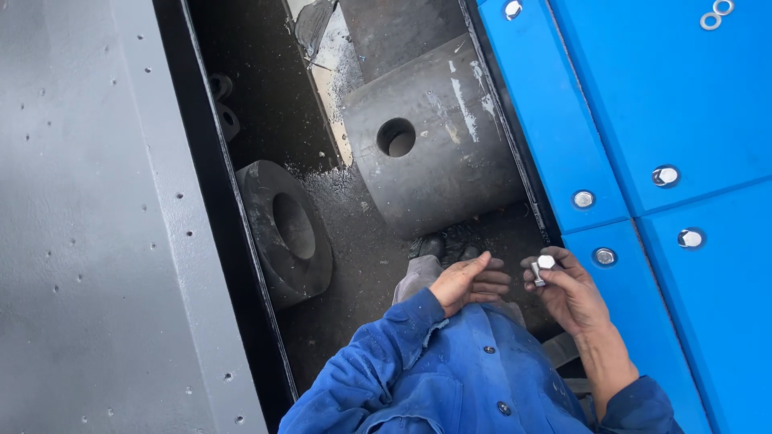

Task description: Assembling blue industrial panels by hand-placing and tightening bolts and washers onto a frame.

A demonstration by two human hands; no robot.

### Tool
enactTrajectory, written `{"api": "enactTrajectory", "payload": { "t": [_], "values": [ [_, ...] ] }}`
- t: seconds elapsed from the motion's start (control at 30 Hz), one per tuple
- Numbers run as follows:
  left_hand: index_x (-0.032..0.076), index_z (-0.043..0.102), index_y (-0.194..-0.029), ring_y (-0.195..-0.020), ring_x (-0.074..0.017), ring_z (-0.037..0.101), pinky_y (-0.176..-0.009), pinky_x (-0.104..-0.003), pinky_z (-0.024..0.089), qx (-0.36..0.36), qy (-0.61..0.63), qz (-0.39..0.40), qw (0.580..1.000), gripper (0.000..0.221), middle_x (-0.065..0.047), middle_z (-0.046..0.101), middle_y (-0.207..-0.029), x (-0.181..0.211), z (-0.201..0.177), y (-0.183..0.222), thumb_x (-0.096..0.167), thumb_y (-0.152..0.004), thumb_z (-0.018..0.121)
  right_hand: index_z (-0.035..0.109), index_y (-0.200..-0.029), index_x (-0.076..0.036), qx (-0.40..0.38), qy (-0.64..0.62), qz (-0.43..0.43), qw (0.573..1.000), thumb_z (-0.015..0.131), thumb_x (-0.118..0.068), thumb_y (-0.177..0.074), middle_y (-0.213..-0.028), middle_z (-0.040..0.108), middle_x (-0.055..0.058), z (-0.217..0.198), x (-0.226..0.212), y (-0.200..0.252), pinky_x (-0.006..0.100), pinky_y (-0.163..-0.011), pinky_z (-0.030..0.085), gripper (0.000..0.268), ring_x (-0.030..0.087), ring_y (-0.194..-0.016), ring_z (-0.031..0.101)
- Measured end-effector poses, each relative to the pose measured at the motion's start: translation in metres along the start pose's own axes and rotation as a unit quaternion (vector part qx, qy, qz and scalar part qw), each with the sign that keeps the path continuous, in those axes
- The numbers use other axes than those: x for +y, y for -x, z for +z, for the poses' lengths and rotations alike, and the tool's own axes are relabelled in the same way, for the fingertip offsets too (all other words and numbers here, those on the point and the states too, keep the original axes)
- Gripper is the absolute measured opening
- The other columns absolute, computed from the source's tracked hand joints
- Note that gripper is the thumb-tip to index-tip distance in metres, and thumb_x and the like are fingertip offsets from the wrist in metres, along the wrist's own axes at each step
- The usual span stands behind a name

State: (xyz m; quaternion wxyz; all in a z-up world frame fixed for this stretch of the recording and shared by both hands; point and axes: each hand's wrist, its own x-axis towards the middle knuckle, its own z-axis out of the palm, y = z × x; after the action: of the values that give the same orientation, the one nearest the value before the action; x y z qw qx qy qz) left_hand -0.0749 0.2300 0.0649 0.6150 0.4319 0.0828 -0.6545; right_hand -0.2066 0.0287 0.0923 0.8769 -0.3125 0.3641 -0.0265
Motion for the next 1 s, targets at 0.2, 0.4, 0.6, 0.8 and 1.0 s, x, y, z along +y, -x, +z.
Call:
{"api": "enactTrajectory", "payload": {
  "t": [0.2, 0.4, 0.6, 0.8, 1.0],
  "values": [
    [0.008, 0.062, -0.137, -0.113, -0.0271, 0.070, -0.099, -0.041, 0.054, 0.210, -0.270, 0.050, 0.938, 0.060, -0.015, 0.073, -0.123, -0.026, -0.129, -0.021, 0.052, -0.097, 0.058, 0.058, -0.096, -0.014, -0.005, -0.100, -0.022, 0.995, 0.069, -0.010, -0.093, -0.094, 0.066, 0.008, 0.022, -0.005, 0.003, 0.033, -0.065, 0.051, 0.012, 0.015, -0.074, 0.061],
    [0.007, 0.061, -0.138, -0.127, -0.0358, 0.063, -0.107, -0.041, 0.050, 0.251, -0.568, -0.085, 0.779, 0.071, -0.023, 0.066, -0.132, -0.093, -0.263, 0.015, 0.059, -0.090, 0.064, 0.056, -0.091, -0.015, 0.058, -0.084, 0.025, 0.994, 0.074, -0.037, -0.104, -0.072, 0.057, 0.003, -0.001, 0.051, -0.028, 0.030, -0.048, 0.042, 0.031, 0.012, -0.055, 0.051],
    [0.000, 0.067, -0.132, -0.123, -0.0315, 0.069, -0.107, -0.037, 0.051, 0.328, -0.390, -0.101, 0.854, 0.068, -0.023, 0.073, -0.127, -0.128, -0.340, 0.035, 0.055, -0.092, 0.066, 0.062, -0.101, -0.014, 0.142, -0.067, 0.005, 0.988, 0.067, -0.033, -0.097, -0.086, 0.064, 0.001, 0.085, 0.056, -0.023, 0.033, -0.062, 0.051, 0.019, 0.013, -0.074, 0.061],
    [-0.001, 0.068, -0.128, -0.113, -0.0260, 0.071, -0.098, -0.034, 0.053, 0.319, -0.472, -0.018, 0.822, 0.062, -0.020, 0.075, -0.120, -0.090, -0.399, 0.041, 0.050, -0.093, 0.067, 0.066, -0.117, -0.004, 0.149, -0.084, -0.023, 0.985, 0.061, -0.028, -0.099, -0.094, 0.066, 0.006, 0.128, 0.088, -0.015, 0.035, -0.068, 0.055, 0.030, 0.014, -0.080, 0.064],
    [-0.004, 0.066, -0.133, -0.096, -0.0189, 0.069, -0.082, -0.031, 0.056, 0.283, -0.281, 0.011, 0.917, 0.061, -0.012, 0.075, -0.112, -0.047, -0.441, 0.000, 0.044, -0.096, 0.072, 0.065, -0.126, 0.000, 0.219, -0.032, -0.117, 0.968, 0.068, -0.014, -0.095, -0.102, 0.069, 0.008, 0.096, 0.091, 0.019, 0.034, -0.071, 0.057, 0.035, 0.015, -0.083, 0.066]
  ]
}}
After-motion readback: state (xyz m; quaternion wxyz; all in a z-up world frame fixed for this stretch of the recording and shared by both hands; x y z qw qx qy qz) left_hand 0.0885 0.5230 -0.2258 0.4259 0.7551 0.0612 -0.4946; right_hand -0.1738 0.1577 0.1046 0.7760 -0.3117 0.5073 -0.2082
